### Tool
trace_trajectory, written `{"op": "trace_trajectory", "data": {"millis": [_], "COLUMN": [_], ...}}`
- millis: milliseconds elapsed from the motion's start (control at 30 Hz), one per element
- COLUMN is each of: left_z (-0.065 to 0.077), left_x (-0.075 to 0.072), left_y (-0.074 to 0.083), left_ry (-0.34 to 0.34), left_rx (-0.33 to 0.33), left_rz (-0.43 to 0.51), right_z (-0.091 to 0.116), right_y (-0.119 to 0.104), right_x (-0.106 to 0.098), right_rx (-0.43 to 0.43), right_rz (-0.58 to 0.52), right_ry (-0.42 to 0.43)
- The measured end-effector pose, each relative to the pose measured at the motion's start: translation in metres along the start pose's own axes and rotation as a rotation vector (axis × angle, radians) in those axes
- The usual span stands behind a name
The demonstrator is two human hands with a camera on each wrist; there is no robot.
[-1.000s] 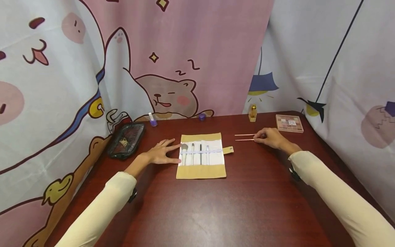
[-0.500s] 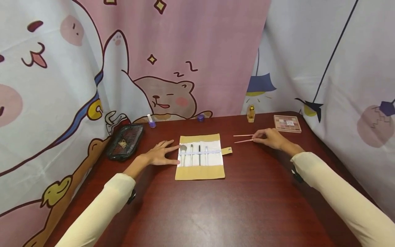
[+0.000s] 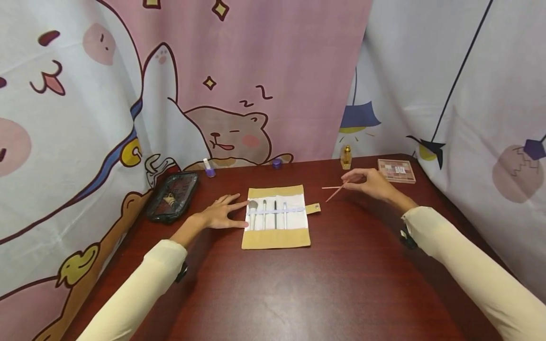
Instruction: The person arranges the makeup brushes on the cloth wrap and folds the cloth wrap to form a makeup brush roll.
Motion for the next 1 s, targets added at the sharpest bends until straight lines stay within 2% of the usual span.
{"op": "trace_trajectory", "data": {"millis": [133,300,500,700,867,1000], "left_z": [0.000,0.000,-0.002,-0.002,-0.003,-0.002], "left_x": [0.000,0.001,0.002,0.003,0.003,0.001], "left_y": [0.000,-0.001,-0.002,-0.003,-0.004,-0.004], "left_ry": [0.008,0.011,0.010,-0.002,0.007,0.012], "left_rx": [0.007,0.012,0.004,-0.002,0.004,0.007], "left_rz": [0.001,0.002,-0.004,-0.019,-0.018,-0.010], "right_z": [-0.004,-0.011,-0.022,-0.035,-0.045,-0.053], "right_y": [-0.009,-0.023,-0.038,-0.050,-0.058,-0.063], "right_x": [0.003,0.009,0.021,0.039,0.054,0.065], "right_rx": [0.037,0.023,-0.016,0.017,0.040,0.054], "right_rz": [-0.206,-0.316,-0.329,-0.267,-0.279,-0.271], "right_ry": [0.000,0.005,0.008,-0.021,-0.083,-0.099]}}
Point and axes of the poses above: each hand's wrist, its own z-axis away from the middle knuckle, its own x-axis out of the palm, y = z × x, the point moved 2 cm from there along -z, towards the middle knuckle, and after that the axes turned 5 degrees about x, right-handed, at the moved point
